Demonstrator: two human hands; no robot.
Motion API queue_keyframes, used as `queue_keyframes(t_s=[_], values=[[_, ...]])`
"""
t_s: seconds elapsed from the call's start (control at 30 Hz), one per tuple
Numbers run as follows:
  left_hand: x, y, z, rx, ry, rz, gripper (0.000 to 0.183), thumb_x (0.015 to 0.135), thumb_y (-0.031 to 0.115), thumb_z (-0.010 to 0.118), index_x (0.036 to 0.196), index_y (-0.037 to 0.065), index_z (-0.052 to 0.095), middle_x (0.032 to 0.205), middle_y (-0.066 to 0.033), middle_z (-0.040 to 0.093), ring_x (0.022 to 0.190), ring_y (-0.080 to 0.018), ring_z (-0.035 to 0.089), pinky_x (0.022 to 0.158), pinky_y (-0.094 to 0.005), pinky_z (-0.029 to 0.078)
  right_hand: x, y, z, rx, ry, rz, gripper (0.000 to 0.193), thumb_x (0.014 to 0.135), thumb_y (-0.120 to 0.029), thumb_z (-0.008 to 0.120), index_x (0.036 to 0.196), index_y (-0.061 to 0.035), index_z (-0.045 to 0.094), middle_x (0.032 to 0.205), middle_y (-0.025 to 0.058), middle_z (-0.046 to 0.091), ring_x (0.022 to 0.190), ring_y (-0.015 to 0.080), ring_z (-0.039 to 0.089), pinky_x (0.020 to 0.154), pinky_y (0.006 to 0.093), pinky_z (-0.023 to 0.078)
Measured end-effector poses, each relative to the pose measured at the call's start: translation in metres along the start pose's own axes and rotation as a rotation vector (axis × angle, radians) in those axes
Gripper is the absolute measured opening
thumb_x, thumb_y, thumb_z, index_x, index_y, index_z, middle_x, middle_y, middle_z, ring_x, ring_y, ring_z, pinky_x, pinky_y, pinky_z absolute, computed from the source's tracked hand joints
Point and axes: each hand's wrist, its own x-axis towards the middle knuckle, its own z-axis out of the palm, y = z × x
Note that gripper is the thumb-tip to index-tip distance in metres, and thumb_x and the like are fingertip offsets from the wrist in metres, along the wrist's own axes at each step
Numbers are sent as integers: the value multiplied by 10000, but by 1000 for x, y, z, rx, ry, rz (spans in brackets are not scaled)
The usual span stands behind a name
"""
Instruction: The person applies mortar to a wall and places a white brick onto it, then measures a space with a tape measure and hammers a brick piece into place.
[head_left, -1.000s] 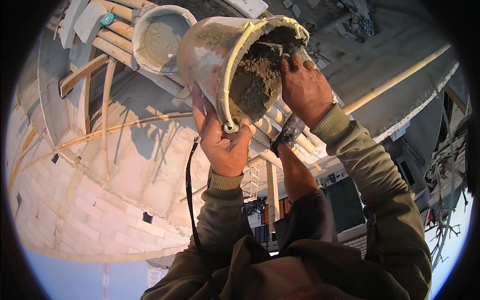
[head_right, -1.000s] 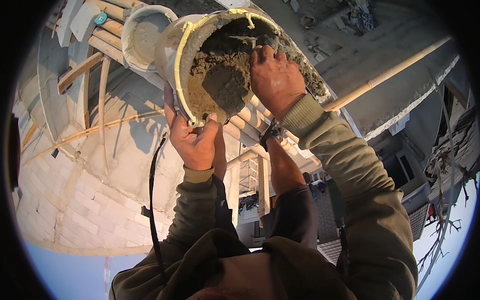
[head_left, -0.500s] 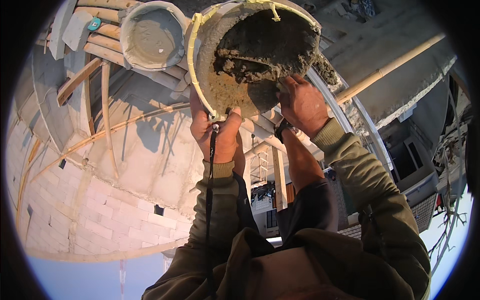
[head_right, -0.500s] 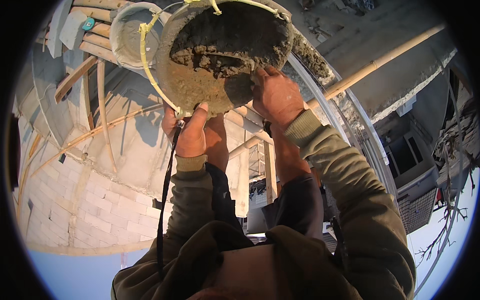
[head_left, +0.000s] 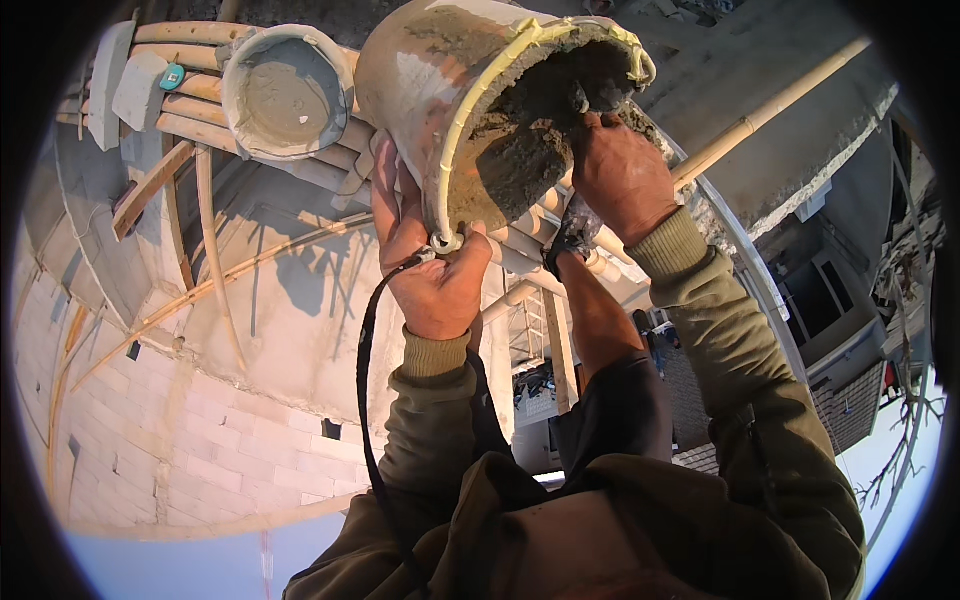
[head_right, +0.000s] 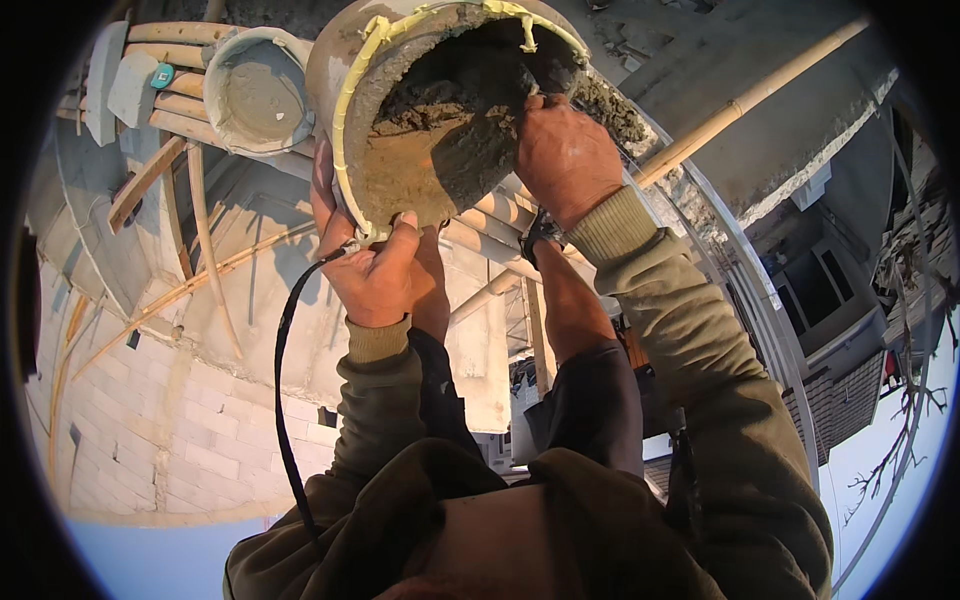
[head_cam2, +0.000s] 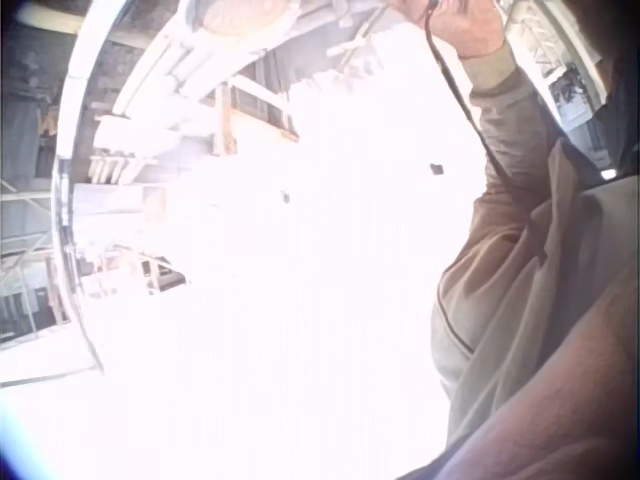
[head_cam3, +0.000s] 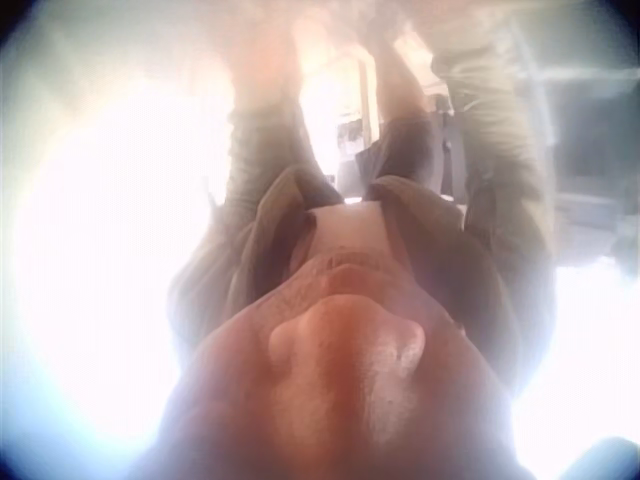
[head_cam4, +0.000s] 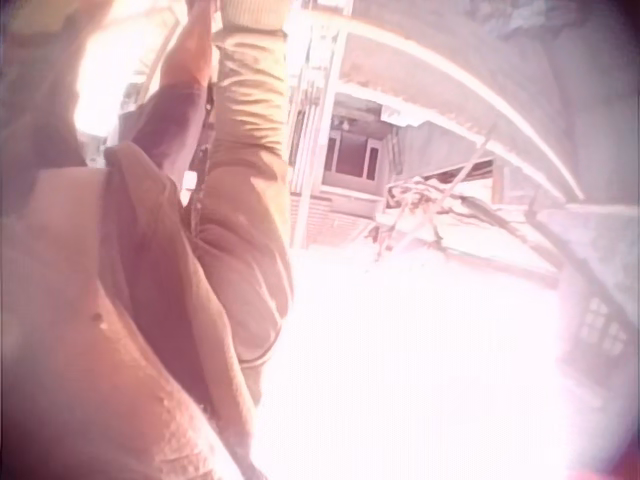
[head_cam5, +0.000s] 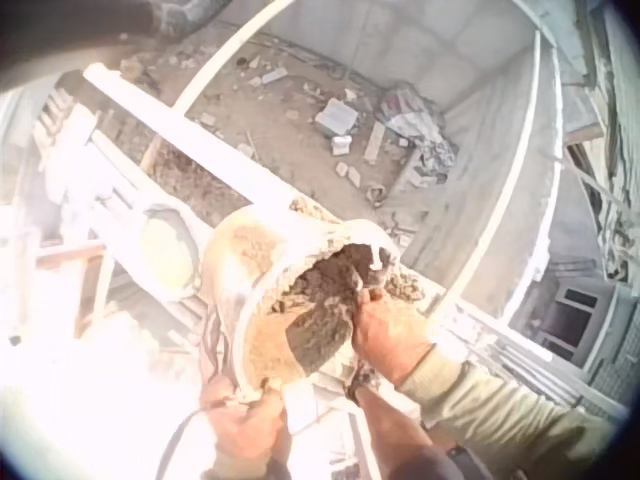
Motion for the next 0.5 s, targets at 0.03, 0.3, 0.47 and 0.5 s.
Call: queue_keyframes(t_s=[0.03,0.3,0.47,0.5], values=[[3,8,-2,27,-55,47,446,694,-41,635,1135,-63,698,1607,-259,342,1425,-413,443,1140,-452,389,6,2,4,16,-116,-61,263,894,-239,636,979,8,667,909,248,691,864,439,694,810,501,565],[-14,-7,-37,387,-316,235,338,747,-23,652,1081,-27,711,1396,-207,588,1238,-299,606,1007,-361,484,-7,0,62,490,-204,-374,219,944,-213,634,960,2,678,838,251,659,822,472,641,747,505,530],[-20,-16,-14,-355,-39,-428,542,835,-3,676,1358,40,543,1224,-69,647,1073,-167,622,955,-326,491,-19,-18,70,566,-242,-198,290,973,-264,629,981,18,695,865,266,676,869,470,659,781,505,530],[-20,-17,-10,-292,-6,-462,562,837,9,684,1373,27,515,1201,-68,641,1054,-174,617,957,-327,483,-22,-15,68,596,-235,-193,306,974,-283,622,1022,8,703,881,275,682,889,469,664,809,499,536]])
